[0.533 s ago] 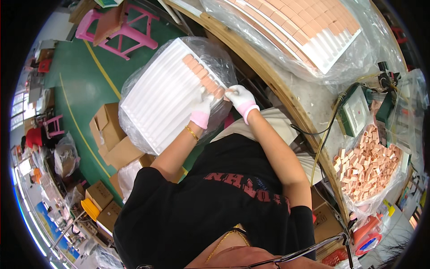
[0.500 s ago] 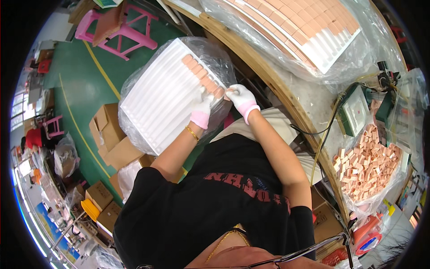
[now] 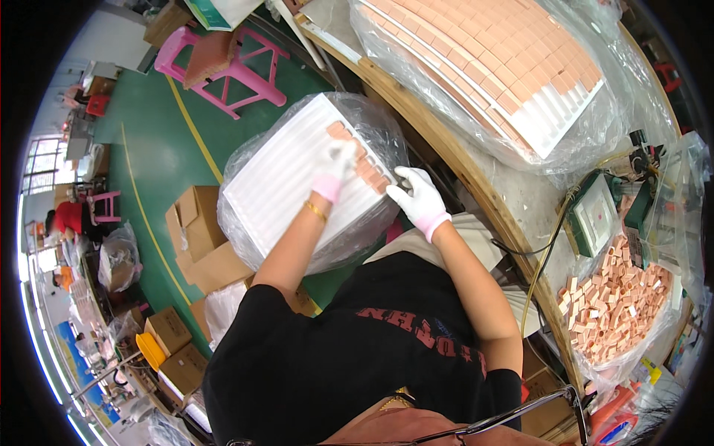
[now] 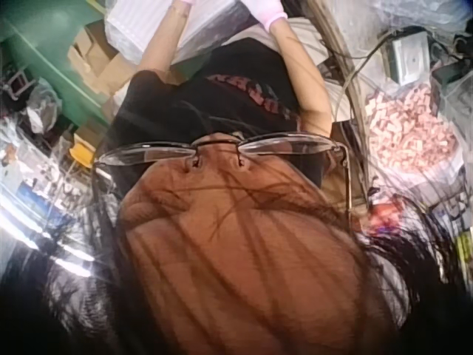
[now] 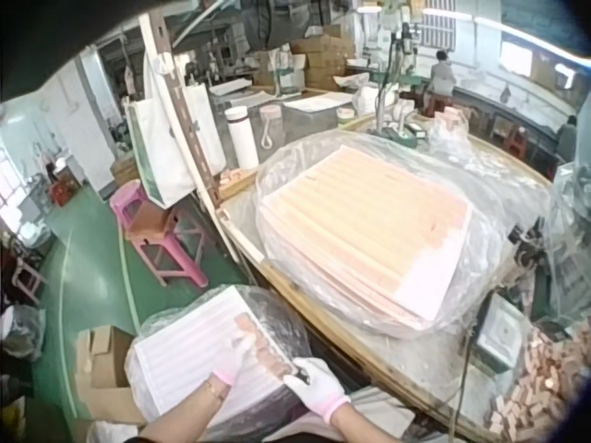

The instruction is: Picking small pink blocks, placing them into a metal fixture for machine processing, and transferring finished parts into a tray.

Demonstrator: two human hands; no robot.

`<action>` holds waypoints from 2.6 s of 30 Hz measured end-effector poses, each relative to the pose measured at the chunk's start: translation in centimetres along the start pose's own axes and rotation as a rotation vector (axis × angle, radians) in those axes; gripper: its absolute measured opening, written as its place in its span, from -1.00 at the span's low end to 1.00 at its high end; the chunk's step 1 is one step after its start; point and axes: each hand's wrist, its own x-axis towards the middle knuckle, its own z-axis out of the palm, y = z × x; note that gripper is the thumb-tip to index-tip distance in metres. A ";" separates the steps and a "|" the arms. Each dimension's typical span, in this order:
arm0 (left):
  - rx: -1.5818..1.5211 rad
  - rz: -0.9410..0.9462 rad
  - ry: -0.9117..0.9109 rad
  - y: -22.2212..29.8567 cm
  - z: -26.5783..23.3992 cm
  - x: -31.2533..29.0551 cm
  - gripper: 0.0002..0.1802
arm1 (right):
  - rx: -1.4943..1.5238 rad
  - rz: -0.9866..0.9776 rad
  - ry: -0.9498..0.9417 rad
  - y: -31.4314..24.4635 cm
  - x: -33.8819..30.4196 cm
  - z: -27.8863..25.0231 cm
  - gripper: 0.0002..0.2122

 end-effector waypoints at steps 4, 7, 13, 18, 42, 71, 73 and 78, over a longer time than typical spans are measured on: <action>0.387 0.306 0.396 -2.5 -5.1 9.6 -0.66 | 0.059 0.098 -0.031 -0.7 -1.2 -1.5 -0.64; 0.622 0.238 0.331 -1.6 -3.6 10.1 -0.61 | 0.081 0.147 0.019 0.7 -2.4 -2.4 -0.66; 0.827 0.369 0.544 -3.5 -2.5 8.8 -0.59 | 0.074 0.158 0.081 1.5 -4.9 -4.9 -0.68; 0.634 0.553 0.624 -5.3 1.6 2.1 -0.46 | 0.093 0.217 0.134 1.1 -6.6 -7.5 -0.69; 0.828 1.473 -0.370 20.4 20.5 -1.7 -0.66 | -0.682 0.039 0.890 -3.9 -20.1 -21.5 -0.72; -0.523 -0.472 -1.285 14.8 33.3 -7.9 -0.50 | -0.928 0.613 0.560 -1.0 -22.0 -28.2 -0.74; -0.293 -0.279 -1.272 13.8 34.3 -9.8 -0.48 | -0.955 0.617 0.609 -0.1 -21.4 -28.3 -0.77; 0.109 -0.133 -1.289 11.9 35.1 -12.7 -0.51 | -0.911 0.537 0.664 -0.4 -21.8 -29.0 -0.78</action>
